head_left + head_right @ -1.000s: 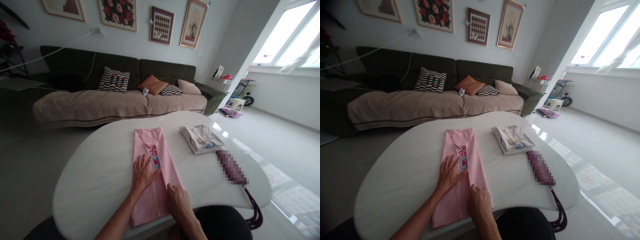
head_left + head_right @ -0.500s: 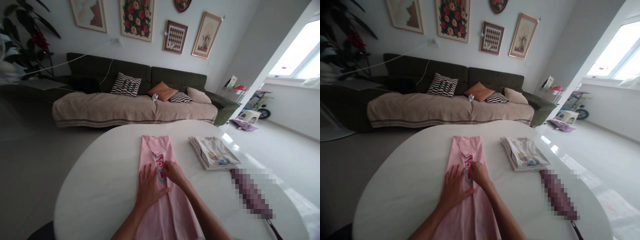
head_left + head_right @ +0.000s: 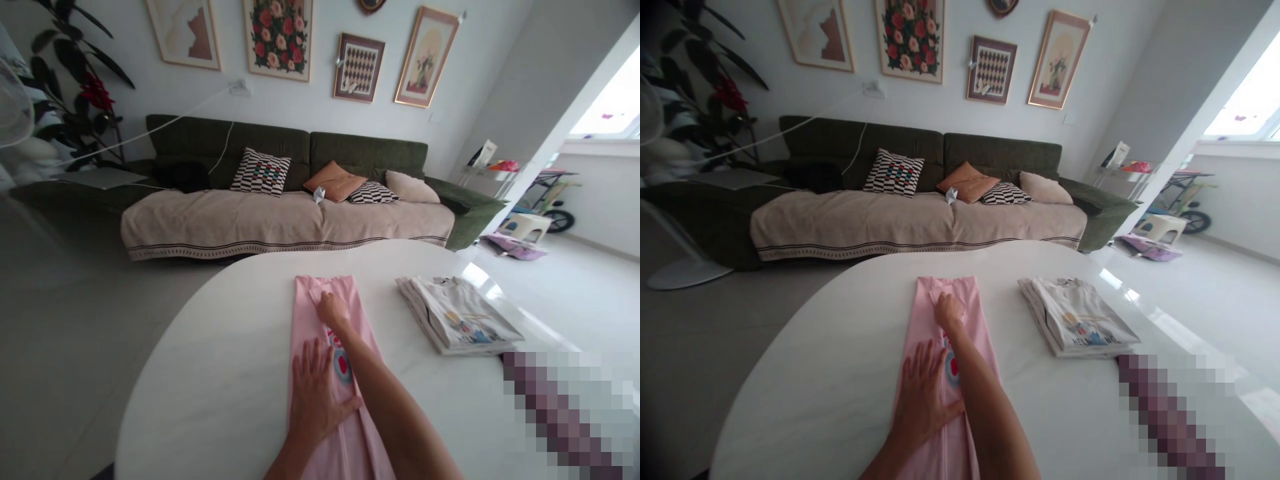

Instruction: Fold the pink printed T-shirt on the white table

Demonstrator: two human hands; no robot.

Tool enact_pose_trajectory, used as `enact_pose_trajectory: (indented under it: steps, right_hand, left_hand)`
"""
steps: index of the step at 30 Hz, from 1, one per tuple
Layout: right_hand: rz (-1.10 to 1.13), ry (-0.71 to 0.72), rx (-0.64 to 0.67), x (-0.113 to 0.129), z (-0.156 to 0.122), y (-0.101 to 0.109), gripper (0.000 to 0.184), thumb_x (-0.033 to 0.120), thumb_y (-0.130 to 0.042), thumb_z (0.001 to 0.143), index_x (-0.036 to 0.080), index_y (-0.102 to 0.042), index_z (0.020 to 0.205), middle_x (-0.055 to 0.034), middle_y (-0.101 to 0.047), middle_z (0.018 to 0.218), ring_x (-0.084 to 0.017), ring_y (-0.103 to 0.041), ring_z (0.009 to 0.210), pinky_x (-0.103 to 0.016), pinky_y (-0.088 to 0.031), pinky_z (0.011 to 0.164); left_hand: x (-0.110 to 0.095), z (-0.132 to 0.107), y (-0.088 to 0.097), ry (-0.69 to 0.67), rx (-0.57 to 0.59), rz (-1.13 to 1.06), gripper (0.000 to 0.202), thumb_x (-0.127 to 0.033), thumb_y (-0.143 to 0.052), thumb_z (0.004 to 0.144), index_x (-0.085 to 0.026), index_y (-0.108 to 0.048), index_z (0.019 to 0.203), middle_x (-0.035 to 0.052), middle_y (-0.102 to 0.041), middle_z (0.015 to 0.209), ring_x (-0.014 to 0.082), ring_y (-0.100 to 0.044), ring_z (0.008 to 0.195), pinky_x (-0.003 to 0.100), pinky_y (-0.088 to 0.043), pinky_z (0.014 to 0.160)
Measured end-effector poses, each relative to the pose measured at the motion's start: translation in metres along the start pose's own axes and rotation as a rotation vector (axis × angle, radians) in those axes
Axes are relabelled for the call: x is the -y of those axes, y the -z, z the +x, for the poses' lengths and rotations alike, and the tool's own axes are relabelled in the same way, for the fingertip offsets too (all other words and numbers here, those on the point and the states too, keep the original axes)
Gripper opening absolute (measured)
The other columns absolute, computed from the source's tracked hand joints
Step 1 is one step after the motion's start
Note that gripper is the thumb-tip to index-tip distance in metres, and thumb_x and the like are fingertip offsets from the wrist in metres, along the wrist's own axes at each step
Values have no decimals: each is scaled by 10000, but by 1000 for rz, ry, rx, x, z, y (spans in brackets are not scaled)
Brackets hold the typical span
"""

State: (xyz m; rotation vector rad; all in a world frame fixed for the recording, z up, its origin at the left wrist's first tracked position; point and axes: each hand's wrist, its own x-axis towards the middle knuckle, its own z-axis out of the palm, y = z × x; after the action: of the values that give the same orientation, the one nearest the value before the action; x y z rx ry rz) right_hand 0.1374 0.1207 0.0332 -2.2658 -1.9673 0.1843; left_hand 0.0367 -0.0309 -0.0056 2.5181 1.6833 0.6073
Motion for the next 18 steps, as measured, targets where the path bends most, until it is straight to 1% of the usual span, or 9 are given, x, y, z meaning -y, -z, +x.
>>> enact_pose_trajectory:
  steps: [2,4,5,9,12,15,18]
  right_hand:
    - [-10,25,21,-5,2,1,299,305,-359,866,144,-559,1020,-137,-631,986,-213,-603,895,-300,-431,709]
    - [-22,60,40,-6,3,2,357,403,-404,844,151,-544,1055,-130,-625,1013,-219,-596,912,-304,-433,716]
    - [-29,77,49,-6,2,2,379,421,-431,829,150,-536,1071,-130,-620,1024,-223,-592,922,-310,-434,724]
    - [-45,127,80,0,0,1,322,347,-466,838,140,-530,1075,-109,-604,1037,-210,-572,946,-350,-438,775]
    - [-29,141,93,0,1,2,295,357,-479,854,149,-535,1055,-63,-584,1041,-174,-561,929,-376,-449,803]
    - [5,114,85,-1,0,1,289,364,-491,853,155,-538,1048,-49,-569,1046,-159,-560,907,-378,-466,795]
    - [64,63,44,0,-3,-4,296,357,-496,852,152,-530,1063,-54,-563,1054,-161,-558,911,-378,-468,793]
  left_hand:
    - [-1,1,2,7,10,-14,856,-682,-524,619,-246,-348,1334,92,-267,1433,339,-158,1314,533,-165,1029]
    - [-1,1,3,11,25,-33,878,-707,-520,602,-244,-357,1330,98,-273,1429,345,-156,1313,539,-163,1027]
    - [-1,1,3,12,30,-41,888,-711,-523,594,-242,-358,1330,100,-274,1429,348,-153,1313,541,-161,1027]
    - [-1,0,0,9,14,-39,881,-664,-555,605,-232,-337,1341,97,-267,1432,352,-136,1316,538,-149,1033]
    - [0,0,-2,7,-2,-34,842,-634,-551,630,-232,-340,1339,97,-280,1427,342,-140,1317,528,-149,1036]
    - [-1,0,-1,6,-7,-33,842,-645,-549,623,-231,-356,1330,105,-289,1422,340,-156,1314,529,-158,1031]
    - [-1,0,0,0,-10,-26,842,-652,-540,628,-225,-356,1330,112,-290,1420,341,-157,1313,536,-156,1028]
